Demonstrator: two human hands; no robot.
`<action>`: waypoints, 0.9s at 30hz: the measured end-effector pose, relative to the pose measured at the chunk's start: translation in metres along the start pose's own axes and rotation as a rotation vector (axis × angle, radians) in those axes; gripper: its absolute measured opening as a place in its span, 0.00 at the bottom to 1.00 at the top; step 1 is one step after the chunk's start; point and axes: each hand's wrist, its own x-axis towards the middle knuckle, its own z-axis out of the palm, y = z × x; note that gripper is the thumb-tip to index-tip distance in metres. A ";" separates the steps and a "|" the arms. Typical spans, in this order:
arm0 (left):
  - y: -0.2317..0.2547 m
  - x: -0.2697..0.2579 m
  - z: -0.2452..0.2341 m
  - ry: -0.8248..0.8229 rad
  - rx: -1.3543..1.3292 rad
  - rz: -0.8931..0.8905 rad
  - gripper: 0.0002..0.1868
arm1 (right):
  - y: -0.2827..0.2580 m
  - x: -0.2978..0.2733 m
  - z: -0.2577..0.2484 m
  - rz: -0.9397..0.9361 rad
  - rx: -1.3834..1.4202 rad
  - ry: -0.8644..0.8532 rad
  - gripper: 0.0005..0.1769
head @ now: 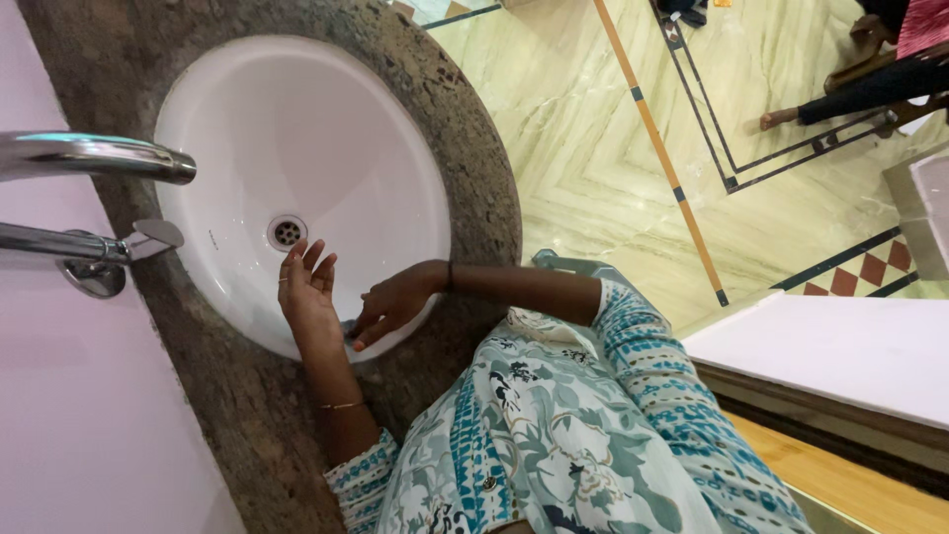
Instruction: The person scrubs the interior of a white bathroom sink using a small abrasive pad. They repeatedly wipe the basin and the surrounding granite countertop, occasionally rinsing the pad under the faucet.
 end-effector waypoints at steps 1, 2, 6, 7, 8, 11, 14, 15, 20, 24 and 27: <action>0.000 0.000 0.000 -0.003 -0.003 0.008 0.19 | 0.004 0.001 0.000 0.032 -0.097 -0.016 0.28; -0.001 0.000 0.000 -0.006 -0.005 0.016 0.18 | 0.011 -0.004 -0.004 0.063 -0.193 -0.032 0.28; -0.004 0.002 -0.004 -0.027 -0.006 0.015 0.18 | 0.042 -0.032 -0.036 0.445 -0.473 0.088 0.23; -0.004 0.002 -0.004 -0.026 0.002 0.018 0.18 | 0.049 -0.043 -0.044 0.564 -0.742 0.213 0.21; -0.005 0.002 -0.004 -0.026 0.010 0.021 0.18 | 0.054 -0.050 -0.050 0.677 -1.011 0.342 0.21; -0.006 0.001 -0.003 -0.027 0.019 0.027 0.16 | 0.050 -0.046 -0.039 0.649 -1.109 0.309 0.30; -0.006 0.000 -0.002 -0.035 0.029 0.055 0.16 | 0.027 -0.015 -0.006 0.137 -0.134 -0.042 0.28; -0.006 0.000 0.000 -0.041 0.034 0.066 0.16 | 0.019 -0.009 0.005 -0.089 0.090 0.002 0.33; -0.006 0.000 0.004 -0.020 0.075 0.025 0.16 | 0.014 -0.046 -0.004 0.500 -0.360 0.057 0.31; -0.005 -0.003 0.001 -0.076 0.104 0.083 0.16 | 0.023 -0.084 -0.048 0.813 -1.050 0.611 0.47; -0.004 -0.001 0.003 -0.041 0.098 0.023 0.17 | 0.008 -0.076 -0.031 0.801 -0.810 0.242 0.37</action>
